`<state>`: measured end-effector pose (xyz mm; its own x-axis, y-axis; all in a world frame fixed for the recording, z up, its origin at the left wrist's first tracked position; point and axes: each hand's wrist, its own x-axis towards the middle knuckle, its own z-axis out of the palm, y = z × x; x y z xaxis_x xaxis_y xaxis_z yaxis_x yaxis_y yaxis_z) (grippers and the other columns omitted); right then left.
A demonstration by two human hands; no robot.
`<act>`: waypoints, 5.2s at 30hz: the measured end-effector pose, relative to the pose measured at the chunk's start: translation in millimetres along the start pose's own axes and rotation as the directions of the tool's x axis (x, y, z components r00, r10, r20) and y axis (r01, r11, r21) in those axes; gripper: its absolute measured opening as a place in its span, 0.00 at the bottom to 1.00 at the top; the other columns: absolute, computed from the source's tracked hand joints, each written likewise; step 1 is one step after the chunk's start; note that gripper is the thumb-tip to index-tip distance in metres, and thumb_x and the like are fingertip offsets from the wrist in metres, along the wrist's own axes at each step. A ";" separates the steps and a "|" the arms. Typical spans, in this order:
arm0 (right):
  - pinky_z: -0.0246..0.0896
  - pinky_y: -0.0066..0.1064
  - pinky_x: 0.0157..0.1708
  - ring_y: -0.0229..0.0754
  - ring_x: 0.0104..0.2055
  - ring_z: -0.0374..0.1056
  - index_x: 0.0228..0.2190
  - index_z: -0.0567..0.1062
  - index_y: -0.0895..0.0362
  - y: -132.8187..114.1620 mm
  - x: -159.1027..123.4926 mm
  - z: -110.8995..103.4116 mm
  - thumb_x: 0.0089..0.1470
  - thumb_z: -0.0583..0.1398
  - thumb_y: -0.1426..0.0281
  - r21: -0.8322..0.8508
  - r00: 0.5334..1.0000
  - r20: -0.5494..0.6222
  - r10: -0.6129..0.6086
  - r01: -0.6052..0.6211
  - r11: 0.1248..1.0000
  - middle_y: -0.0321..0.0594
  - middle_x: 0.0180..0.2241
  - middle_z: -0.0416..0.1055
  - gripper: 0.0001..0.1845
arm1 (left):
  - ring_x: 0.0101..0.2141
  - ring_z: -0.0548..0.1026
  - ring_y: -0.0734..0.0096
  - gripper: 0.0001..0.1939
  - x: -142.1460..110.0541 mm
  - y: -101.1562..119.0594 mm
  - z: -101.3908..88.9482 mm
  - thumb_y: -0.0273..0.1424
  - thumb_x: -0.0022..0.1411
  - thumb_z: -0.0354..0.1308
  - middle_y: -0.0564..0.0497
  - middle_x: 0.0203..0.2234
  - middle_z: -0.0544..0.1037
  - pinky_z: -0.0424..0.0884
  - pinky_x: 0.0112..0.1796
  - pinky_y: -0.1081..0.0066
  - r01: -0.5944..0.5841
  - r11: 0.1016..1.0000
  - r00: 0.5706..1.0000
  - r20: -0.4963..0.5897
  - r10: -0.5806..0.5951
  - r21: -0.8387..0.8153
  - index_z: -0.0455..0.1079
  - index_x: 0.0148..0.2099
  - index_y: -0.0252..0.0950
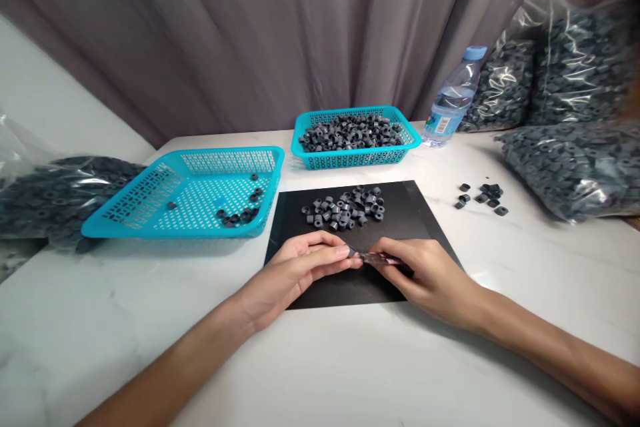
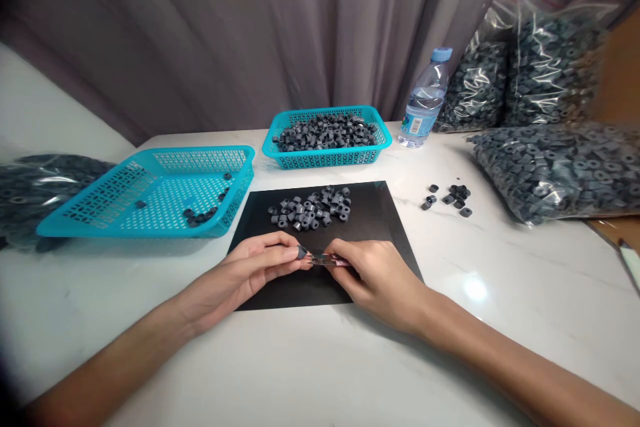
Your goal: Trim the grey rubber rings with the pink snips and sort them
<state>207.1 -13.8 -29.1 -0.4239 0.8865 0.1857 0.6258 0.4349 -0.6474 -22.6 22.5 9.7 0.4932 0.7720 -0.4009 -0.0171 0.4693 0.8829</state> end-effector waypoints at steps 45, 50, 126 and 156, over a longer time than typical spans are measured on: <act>0.60 0.32 0.37 0.39 0.35 0.67 0.45 0.79 0.55 0.1 0.5 -6.6 0.72 0.52 0.65 0.192 0.994 -0.076 -0.083 0.096 0.977 0.39 0.33 0.72 0.16 | 0.51 0.81 0.62 0.09 1.8 -1.2 -3.0 0.31 0.61 0.69 0.48 0.39 0.85 0.70 0.57 0.68 0.022 0.999 0.998 0.055 -0.025 0.050 0.73 0.41 0.35; 0.60 0.30 0.35 0.38 0.34 0.66 0.48 0.77 0.57 -1.2 -0.4 -5.5 0.71 0.53 0.66 0.226 0.983 -0.174 -0.059 0.098 0.969 0.38 0.33 0.71 0.15 | 0.51 0.80 0.62 0.09 2.1 -0.5 -2.6 0.31 0.61 0.69 0.48 0.40 0.85 0.70 0.55 0.69 0.017 0.997 0.999 0.050 -0.021 0.073 0.73 0.41 0.35; 0.69 0.32 0.33 0.42 0.34 0.76 0.58 0.70 0.53 44.1 22.7 -5.6 0.68 0.50 0.73 -0.313 0.958 -0.270 -0.093 0.004 0.950 0.41 0.40 0.77 0.20 | 0.39 0.79 0.66 0.13 12.3 -16.1 -13.9 0.35 0.57 0.70 0.48 0.36 0.81 0.75 0.47 0.68 -0.224 0.882 0.960 -0.060 0.273 0.415 0.79 0.43 0.36; 0.57 0.28 0.29 0.38 0.27 0.70 0.43 0.66 0.54 38.9 9.4 -12.4 0.61 0.55 0.74 -0.219 0.985 0.031 -0.168 0.171 0.961 0.34 0.32 0.75 0.08 | 0.30 0.71 0.74 0.13 6.5 -4.5 -2.7 0.36 0.61 0.67 0.52 0.29 0.76 0.69 0.31 0.76 -0.171 0.914 0.983 0.000 0.184 0.367 0.79 0.46 0.35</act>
<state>235.7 13.4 -43.4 -0.5432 0.7955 0.2687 0.6724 0.6038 -0.4283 -21.7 26.5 2.4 0.4815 0.8454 -0.2313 0.2188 0.1395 0.9657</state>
